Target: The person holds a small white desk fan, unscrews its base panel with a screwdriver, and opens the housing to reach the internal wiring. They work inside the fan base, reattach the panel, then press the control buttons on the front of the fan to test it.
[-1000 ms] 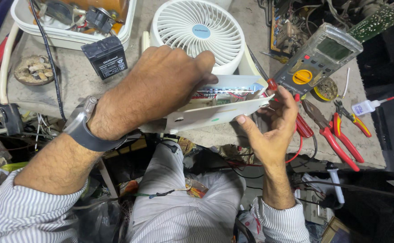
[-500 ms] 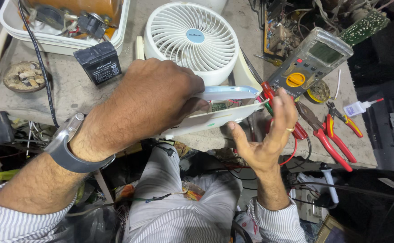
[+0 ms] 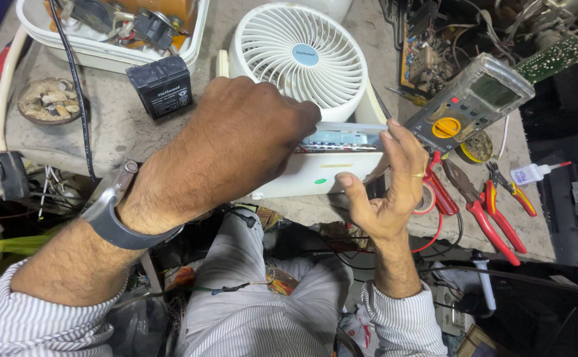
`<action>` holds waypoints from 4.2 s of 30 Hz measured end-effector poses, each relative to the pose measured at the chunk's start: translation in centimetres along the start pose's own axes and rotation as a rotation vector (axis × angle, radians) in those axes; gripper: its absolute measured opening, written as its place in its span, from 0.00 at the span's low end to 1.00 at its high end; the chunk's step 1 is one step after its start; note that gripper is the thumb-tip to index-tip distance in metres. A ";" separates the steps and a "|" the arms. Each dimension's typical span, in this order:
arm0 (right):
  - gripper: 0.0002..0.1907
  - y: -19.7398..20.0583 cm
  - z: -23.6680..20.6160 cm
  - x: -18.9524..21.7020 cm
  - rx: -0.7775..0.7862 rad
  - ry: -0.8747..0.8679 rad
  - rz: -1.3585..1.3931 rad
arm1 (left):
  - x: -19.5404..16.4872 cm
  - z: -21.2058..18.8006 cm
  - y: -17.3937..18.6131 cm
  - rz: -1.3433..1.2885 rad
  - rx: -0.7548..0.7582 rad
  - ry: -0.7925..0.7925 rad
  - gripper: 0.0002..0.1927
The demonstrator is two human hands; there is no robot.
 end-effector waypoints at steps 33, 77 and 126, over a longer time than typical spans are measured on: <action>0.42 -0.3 -0.9 -0.4 -0.072 -0.011 0.092 | 3.4 -0.4 -0.3 -0.440 0.152 -0.026 0.11; 0.32 1.4 -1.9 -1.0 -0.144 -0.081 0.153 | 2.3 -0.7 -0.2 -0.134 0.287 0.176 0.12; 0.22 -0.5 -4.8 1.5 -0.146 -0.368 0.174 | 0.1 -12.9 -4.4 -0.258 -0.700 0.352 0.09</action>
Point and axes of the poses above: each hand's wrist, its own z-axis towards the middle knuckle, its own y-axis out of the back of the hand, x = y × z, the point moved 4 cm from there along z, towards the middle knuckle, and after that the axes turned 5 degrees about y, right-handed, at the moved point
